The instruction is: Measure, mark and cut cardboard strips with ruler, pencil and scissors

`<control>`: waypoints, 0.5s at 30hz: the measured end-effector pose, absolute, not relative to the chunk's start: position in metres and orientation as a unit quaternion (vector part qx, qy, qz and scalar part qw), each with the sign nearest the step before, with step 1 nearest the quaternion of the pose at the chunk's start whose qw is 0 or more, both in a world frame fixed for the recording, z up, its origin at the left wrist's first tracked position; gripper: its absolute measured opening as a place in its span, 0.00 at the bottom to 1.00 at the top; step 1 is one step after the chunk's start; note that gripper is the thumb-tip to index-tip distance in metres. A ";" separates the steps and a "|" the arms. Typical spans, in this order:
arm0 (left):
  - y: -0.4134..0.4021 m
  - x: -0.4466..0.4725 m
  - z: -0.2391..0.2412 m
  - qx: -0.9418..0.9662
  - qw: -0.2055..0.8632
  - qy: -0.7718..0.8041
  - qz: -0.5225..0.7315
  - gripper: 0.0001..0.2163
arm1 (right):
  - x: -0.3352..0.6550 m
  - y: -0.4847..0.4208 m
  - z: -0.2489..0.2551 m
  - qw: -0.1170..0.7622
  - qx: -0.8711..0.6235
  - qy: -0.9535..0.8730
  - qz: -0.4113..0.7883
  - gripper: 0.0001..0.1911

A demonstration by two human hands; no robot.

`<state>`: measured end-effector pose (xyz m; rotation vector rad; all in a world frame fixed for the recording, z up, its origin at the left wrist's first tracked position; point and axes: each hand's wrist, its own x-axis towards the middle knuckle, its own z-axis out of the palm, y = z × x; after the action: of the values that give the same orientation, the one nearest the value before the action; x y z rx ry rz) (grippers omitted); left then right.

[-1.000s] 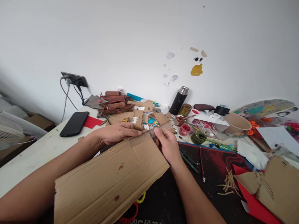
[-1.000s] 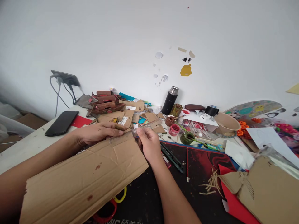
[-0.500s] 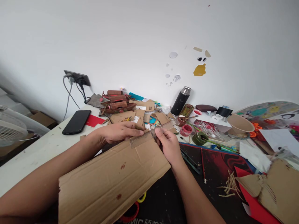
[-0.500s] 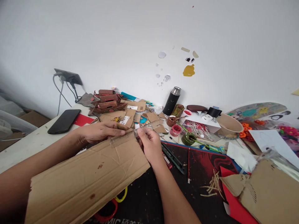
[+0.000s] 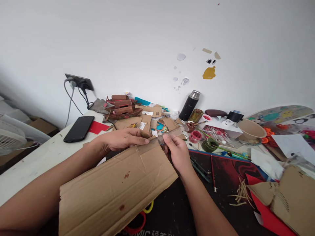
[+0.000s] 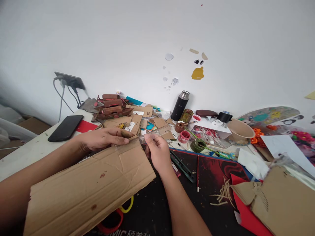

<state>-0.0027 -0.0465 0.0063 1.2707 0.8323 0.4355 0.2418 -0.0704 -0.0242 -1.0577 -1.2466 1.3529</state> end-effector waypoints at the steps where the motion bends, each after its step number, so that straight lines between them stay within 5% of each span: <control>1: -0.047 -0.003 0.006 0.571 0.701 0.380 0.197 0.23 | 0.242 -0.070 -0.025 0.489 -0.434 -0.512 0.558 0.36; 15: -0.048 -0.006 0.013 0.586 0.677 0.402 0.192 0.23 | 0.243 -0.071 -0.029 0.494 -0.419 -0.524 0.553 0.32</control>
<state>-0.0062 -0.0482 0.0131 1.3175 0.9043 0.4312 0.2428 -0.0705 -0.0286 -1.0153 -1.2692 1.3413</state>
